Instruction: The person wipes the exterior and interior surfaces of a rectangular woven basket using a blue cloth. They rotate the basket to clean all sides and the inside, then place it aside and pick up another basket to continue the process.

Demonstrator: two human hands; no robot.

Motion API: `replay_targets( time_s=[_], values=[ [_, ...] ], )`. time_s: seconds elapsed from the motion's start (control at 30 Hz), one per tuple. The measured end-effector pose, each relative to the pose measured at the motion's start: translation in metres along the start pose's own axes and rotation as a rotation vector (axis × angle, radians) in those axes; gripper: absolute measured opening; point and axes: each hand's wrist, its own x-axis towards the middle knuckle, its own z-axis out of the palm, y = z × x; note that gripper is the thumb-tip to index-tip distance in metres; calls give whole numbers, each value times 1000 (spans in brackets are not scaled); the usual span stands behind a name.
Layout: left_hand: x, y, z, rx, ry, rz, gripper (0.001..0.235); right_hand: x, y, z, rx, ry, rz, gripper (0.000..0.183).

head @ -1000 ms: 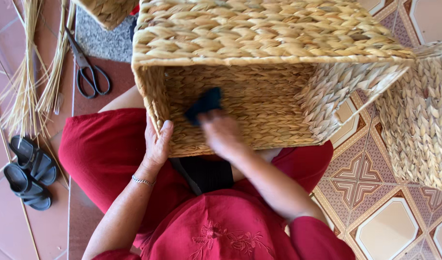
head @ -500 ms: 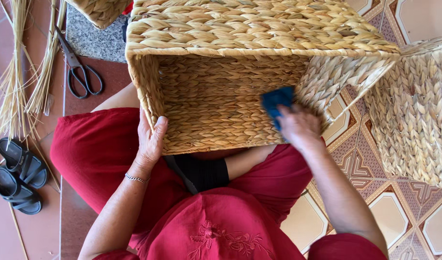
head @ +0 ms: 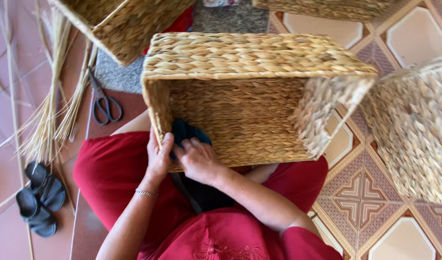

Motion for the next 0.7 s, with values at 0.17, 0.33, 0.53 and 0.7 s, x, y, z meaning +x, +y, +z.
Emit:
replay_targets(
  time_s=[0.17,0.33,0.53,0.7],
  values=[
    [2,-4,-6,-29,17,-62,54,-31,47,-16,-31,-100,134,45],
    [-1,21,2,-3,-22,-42,74,-93,130,-70,-209,-91,527,47],
    [4,45,18,-31,-100,85,71,-126,168,-96,-247,-275,841,39],
    [2,41,13,59,-71,65,67,-64,94,-45,-289,-76,350,19]
  ],
)
